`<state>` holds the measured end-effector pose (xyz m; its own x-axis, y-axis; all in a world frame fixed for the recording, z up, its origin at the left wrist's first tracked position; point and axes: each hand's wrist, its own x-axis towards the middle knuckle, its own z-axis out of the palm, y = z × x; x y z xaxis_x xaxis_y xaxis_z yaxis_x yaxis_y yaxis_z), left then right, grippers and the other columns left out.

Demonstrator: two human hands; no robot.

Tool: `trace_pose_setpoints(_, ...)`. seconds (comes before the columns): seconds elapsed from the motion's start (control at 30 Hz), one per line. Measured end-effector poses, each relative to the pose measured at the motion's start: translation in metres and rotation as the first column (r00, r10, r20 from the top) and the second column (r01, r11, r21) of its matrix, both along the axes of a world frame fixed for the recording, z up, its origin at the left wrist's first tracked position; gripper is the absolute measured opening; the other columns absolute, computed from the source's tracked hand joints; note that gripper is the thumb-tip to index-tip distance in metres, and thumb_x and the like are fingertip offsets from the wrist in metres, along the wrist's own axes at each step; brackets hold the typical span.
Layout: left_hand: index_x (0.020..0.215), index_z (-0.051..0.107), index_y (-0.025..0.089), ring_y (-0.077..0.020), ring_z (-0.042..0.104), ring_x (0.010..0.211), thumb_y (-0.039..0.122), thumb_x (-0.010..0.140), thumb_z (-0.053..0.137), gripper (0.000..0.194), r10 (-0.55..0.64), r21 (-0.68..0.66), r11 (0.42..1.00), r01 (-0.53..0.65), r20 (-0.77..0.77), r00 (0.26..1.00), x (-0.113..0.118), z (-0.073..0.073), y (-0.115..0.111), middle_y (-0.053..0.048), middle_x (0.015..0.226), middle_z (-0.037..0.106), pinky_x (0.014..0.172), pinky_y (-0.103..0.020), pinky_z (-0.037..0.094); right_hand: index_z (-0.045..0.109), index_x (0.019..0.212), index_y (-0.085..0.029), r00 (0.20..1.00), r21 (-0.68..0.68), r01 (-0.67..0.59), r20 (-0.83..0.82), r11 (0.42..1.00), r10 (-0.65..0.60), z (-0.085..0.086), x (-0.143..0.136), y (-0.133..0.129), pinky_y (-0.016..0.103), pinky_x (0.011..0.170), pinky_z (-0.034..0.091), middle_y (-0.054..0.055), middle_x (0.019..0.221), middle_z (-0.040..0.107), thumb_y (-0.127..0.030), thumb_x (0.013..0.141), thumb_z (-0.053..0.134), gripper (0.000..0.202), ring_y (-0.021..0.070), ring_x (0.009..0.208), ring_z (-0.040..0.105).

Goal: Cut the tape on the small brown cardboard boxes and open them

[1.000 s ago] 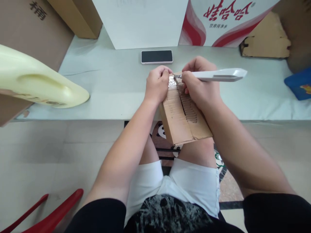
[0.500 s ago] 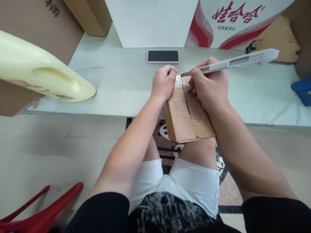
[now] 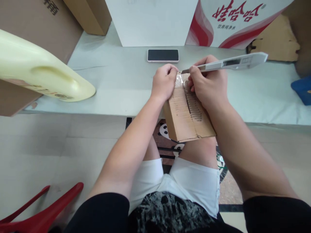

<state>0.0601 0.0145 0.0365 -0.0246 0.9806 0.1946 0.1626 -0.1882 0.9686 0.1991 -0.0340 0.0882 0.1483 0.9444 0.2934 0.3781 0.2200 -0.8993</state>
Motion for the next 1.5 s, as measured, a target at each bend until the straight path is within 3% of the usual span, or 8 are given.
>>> trace_pose_setpoints(0.13, 0.073, 0.067, 0.022, -0.0274, 0.068, 0.105, 0.018, 0.095, 0.061, 0.023, 0.024, -0.024, 0.999, -0.023, 0.037, 0.999, 0.002, 0.002, 0.0, -0.003, 0.083, 0.07, 0.106, -0.041, 0.049, 0.059, 0.077, -0.026, 1.0, -0.009, 0.011, 0.013, 1.0, -0.01, -0.002, 0.001, 0.003, 0.028, 0.052, 0.046, -0.006, 0.058, 0.059, -0.026, 0.093, 0.07, 0.019, 0.0126, 0.049, 0.055)
trace_pose_setpoints(0.27, 0.071, 0.066, 0.021, -0.0271, 0.067, 0.107, 0.013, 0.094, 0.061, 0.025, 0.031, -0.013, 0.999, -0.03, 0.075, 0.997, 0.003, 0.002, 0.0, -0.002, 0.078, 0.067, 0.107, -0.04, 0.048, 0.061, 0.074, -0.025, 0.998, 0.014, -0.017, 0.054, 1.0, 0.016, -0.005, 0.001, 0.006, 0.029, 0.058, 0.049, -0.003, 0.061, 0.06, -0.034, 0.095, 0.07, 0.024, 0.0156, 0.062, 0.063)
trace_pose_setpoints(0.4, 0.074, 0.068, 0.022, -0.026, 0.068, 0.103, 0.018, 0.095, 0.059, 0.024, 0.007, -0.009, 1.0, -0.007, 0.034, 0.999, 0.001, 0.001, 0.0, -0.003, 0.081, 0.069, 0.105, -0.039, 0.05, 0.062, 0.072, -0.025, 0.998, 0.008, -0.019, 0.064, 1.0, 0.018, -0.004, 0.0, 0.006, 0.03, 0.061, 0.05, -0.002, 0.063, 0.061, -0.036, 0.095, 0.07, 0.027, 0.0171, 0.066, 0.065)
trace_pose_setpoints(0.53, 0.076, 0.069, 0.024, -0.0265, 0.068, 0.103, 0.03, 0.095, 0.063, 0.021, -0.032, 0.023, 0.999, 0.031, 0.026, 0.999, -0.003, -0.002, 0.002, -0.003, 0.084, 0.073, 0.105, -0.038, 0.052, 0.064, 0.071, -0.025, 0.998, -0.003, -0.003, 0.07, 1.0, 0.003, -0.002, -0.001, 0.006, 0.029, 0.06, 0.049, -0.003, 0.06, 0.059, -0.029, 0.094, 0.069, 0.024, 0.0164, 0.064, 0.064)
trace_pose_setpoints(0.7, 0.072, 0.067, 0.022, -0.0284, 0.067, 0.108, 0.024, 0.093, 0.067, 0.02, -0.006, 0.016, 1.0, 0.005, 0.084, 0.996, -0.002, -0.002, 0.002, -0.003, 0.078, 0.067, 0.107, -0.041, 0.049, 0.067, 0.07, -0.023, 0.996, -0.028, 0.032, 0.08, 0.999, -0.03, -0.001, -0.001, 0.008, 0.028, 0.062, 0.05, -0.003, 0.058, 0.06, -0.02, 0.091, 0.065, 0.021, 0.0157, 0.065, 0.064)
trace_pose_setpoints(1.03, 0.074, 0.067, 0.023, -0.0207, 0.067, 0.089, 0.016, 0.095, 0.053, 0.027, 0.061, -0.033, 0.997, -0.066, -0.149, 0.987, 0.002, 0.016, -0.009, -0.002, 0.086, 0.076, 0.084, -0.031, 0.051, 0.065, 0.071, -0.021, 0.995, -0.029, 0.023, 0.102, 0.999, -0.02, -0.002, -0.002, 0.005, 0.029, 0.069, 0.051, -0.003, 0.063, 0.06, -0.023, 0.095, 0.062, 0.024, 0.0145, 0.069, 0.065)
trace_pose_setpoints(1.3, 0.074, 0.066, 0.022, -0.0183, 0.066, 0.087, 0.013, 0.094, 0.053, 0.025, 0.058, -0.068, 0.995, -0.069, -0.159, 0.986, 0.0, 0.021, -0.01, -0.001, 0.084, 0.074, 0.08, -0.029, 0.048, 0.062, 0.071, -0.021, 0.991, -0.013, -0.042, 0.127, 0.999, 0.043, 0.0, -0.003, 0.007, 0.03, 0.075, 0.052, -0.003, 0.065, 0.059, -0.019, 0.097, 0.059, 0.026, 0.015, 0.072, 0.065)
trace_pose_setpoints(1.5, 0.076, 0.068, 0.021, -0.0172, 0.065, 0.085, 0.01, 0.094, 0.052, 0.027, 0.057, -0.105, 0.992, -0.076, -0.169, 0.984, 0.001, 0.027, -0.014, -0.001, 0.082, 0.073, 0.078, -0.028, 0.046, 0.063, 0.068, -0.021, 0.99, -0.049, -0.003, 0.141, 0.999, 0.01, 0.009, -0.004, 0.0, 0.032, 0.076, 0.05, -0.003, 0.063, 0.06, -0.014, 0.092, 0.059, 0.025, 0.0148, 0.07, 0.063)
